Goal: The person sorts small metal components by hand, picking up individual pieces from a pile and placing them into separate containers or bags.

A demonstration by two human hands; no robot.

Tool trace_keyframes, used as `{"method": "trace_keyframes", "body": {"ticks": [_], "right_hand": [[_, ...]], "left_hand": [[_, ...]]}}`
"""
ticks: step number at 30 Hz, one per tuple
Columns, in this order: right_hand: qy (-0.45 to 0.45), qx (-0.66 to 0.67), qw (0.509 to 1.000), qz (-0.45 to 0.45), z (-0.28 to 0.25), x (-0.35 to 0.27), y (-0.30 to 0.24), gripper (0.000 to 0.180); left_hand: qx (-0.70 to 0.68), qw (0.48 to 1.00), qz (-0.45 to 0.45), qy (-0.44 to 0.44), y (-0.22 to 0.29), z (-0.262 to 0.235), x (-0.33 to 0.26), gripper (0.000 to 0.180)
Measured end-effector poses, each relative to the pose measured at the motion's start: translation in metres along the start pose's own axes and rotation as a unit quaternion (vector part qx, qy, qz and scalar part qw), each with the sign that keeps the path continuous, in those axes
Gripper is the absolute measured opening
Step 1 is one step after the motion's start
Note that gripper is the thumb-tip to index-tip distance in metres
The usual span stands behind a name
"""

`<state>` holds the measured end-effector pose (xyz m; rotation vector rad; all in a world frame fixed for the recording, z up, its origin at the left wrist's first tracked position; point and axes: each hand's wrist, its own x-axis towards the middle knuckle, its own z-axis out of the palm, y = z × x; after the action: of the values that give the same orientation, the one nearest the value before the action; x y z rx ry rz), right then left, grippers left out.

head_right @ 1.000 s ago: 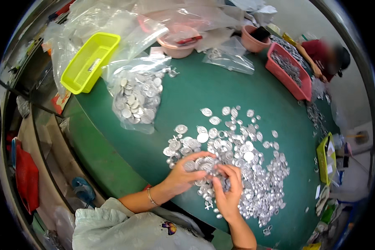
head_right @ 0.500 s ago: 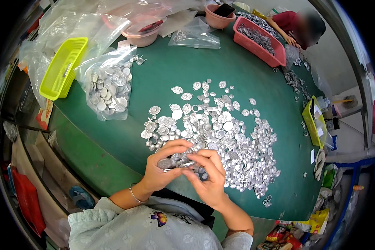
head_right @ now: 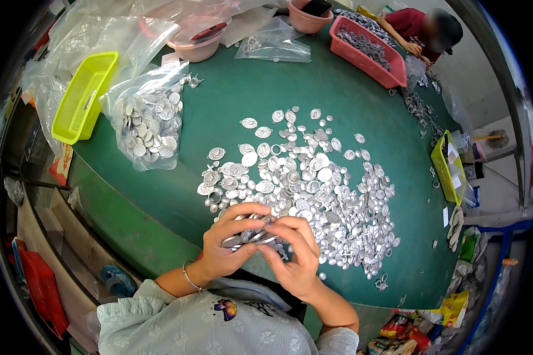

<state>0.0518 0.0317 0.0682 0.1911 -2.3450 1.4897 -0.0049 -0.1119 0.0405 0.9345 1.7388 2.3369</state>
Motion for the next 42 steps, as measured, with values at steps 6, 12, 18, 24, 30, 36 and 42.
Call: {"method": "trace_keyframes", "body": {"ticks": [6,12,18,24,30,36,42], "right_hand": [[0.023,0.042,0.998,0.04,0.009,-0.004,0.007,0.041],[0.015,0.12,0.983,0.14,0.008,-0.019,0.022,0.041],[-0.016,0.164,0.964,0.209,0.01,-0.031,0.031,0.039],[-0.049,0.158,0.96,0.225,0.011,-0.037,0.03,0.036],[-0.057,0.096,0.974,0.197,0.004,-0.041,0.028,0.035],[-0.035,-0.063,0.987,0.145,-0.017,-0.038,0.029,0.025],[0.028,-0.226,0.971,0.075,-0.045,-0.026,0.051,0.023]], "left_hand": [[-0.159,0.975,-0.124,0.09,0.0,-0.009,-0.005,0.046],[-0.271,0.884,-0.147,0.352,0.021,-0.048,-0.018,0.062],[-0.126,0.878,-0.003,0.462,-0.003,-0.133,0.024,0.056],[0.07,0.896,0.0,0.439,-0.021,-0.164,0.076,0.039],[0.482,0.769,0.076,0.413,-0.059,-0.197,0.096,0.041],[0.636,0.722,-0.049,0.268,-0.047,-0.199,0.076,0.049],[0.661,0.724,-0.076,0.182,-0.02,-0.16,0.045,0.04]]}}
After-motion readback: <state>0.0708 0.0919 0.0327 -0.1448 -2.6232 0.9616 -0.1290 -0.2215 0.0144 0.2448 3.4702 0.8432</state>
